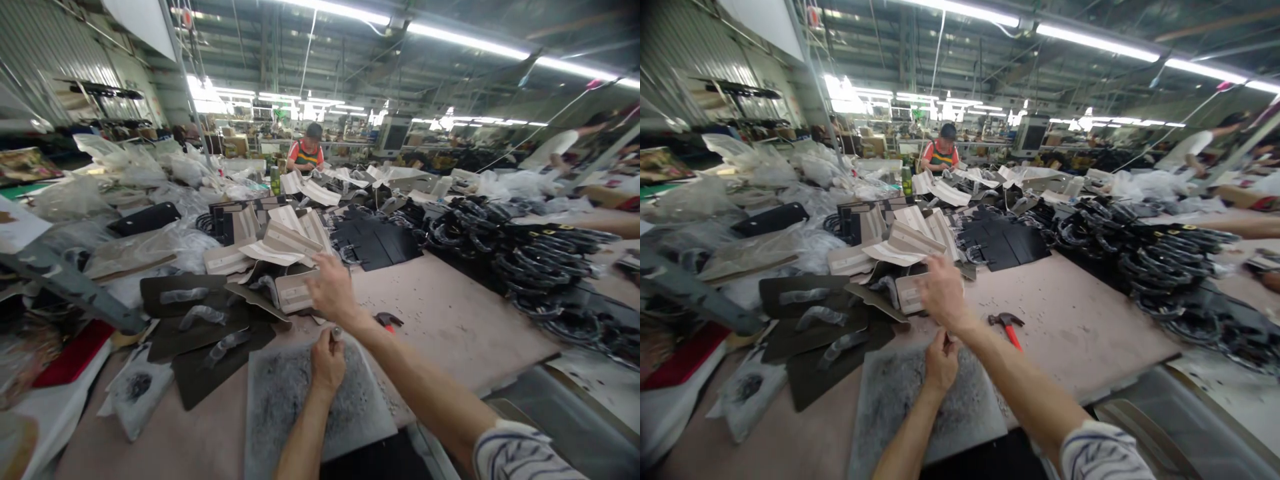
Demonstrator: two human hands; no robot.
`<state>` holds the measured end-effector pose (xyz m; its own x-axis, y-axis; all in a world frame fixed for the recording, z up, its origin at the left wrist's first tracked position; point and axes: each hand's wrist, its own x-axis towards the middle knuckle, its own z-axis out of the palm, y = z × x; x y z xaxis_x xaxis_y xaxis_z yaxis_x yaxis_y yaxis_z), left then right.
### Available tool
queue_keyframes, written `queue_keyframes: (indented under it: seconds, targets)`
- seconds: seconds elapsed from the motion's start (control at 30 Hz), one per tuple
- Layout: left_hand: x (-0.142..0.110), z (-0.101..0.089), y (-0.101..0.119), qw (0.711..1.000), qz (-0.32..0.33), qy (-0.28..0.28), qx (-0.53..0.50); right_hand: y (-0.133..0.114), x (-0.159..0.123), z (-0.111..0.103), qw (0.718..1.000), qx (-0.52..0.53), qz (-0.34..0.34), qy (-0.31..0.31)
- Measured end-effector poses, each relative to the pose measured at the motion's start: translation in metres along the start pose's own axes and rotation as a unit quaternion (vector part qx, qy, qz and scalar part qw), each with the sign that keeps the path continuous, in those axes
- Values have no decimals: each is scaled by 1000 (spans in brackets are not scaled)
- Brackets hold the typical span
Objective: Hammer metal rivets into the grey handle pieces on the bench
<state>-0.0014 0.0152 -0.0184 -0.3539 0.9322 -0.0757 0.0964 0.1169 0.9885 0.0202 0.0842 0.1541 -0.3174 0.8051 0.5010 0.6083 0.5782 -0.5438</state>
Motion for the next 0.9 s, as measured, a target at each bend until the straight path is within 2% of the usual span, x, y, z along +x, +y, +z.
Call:
queue_keyframes:
  seconds: [0.03, 0.07, 0.1, 0.17, 0.23, 0.27, 0.33, 0.4, 0.5, 0.6, 0.67, 0.73, 0.83, 0.9]
  targets:
    - [1, 1, -1, 999, 33, -10, -6, 28, 11, -6, 998, -5, 45, 35]
    - [2, 1, -2, 998, 64, -20, -12, 53, 15, -9, 991, 14, 120, 64]
    - [2, 2, -4, 996, 87, -26, -18, 74, 14, -10, 980, 60, 181, 48]
    - [4, 3, -8, 995, 95, -25, -22, 100, -2, -1, 952, 167, 256, -21]
    - [4, 3, -12, 995, 96, -27, -21, 108, -22, 17, 928, 239, 272, -84]
    - [4, 3, -13, 995, 98, -27, -20, 107, -29, 27, 923, 254, 272, -96]
    - [4, 3, -13, 994, 101, -26, -15, 103, -34, 42, 922, 260, 273, -94]
    - [3, 3, -11, 995, 97, -20, -10, 102, -29, 43, 925, 253, 271, -79]
    - [1, 3, -7, 996, 82, -13, -32, 107, -22, 13, 946, 228, 225, -51]
    - [-7, -2, -8, 995, 58, 12, -75, 110, -43, -36, 992, 97, 77, -27]
    - [-16, -11, -11, 995, 40, 52, -79, 108, -77, -63, 999, -22, -4, -49]
    - [-26, -22, -13, 991, 27, 103, -75, 103, -124, -77, 990, -101, -32, -96]
    - [-35, -37, -7, 982, 24, 163, -88, 96, -198, -74, 972, -150, -57, -173]
    - [-33, -41, 3, 981, 32, 164, -99, 93, -239, -63, 960, -156, -55, -226]
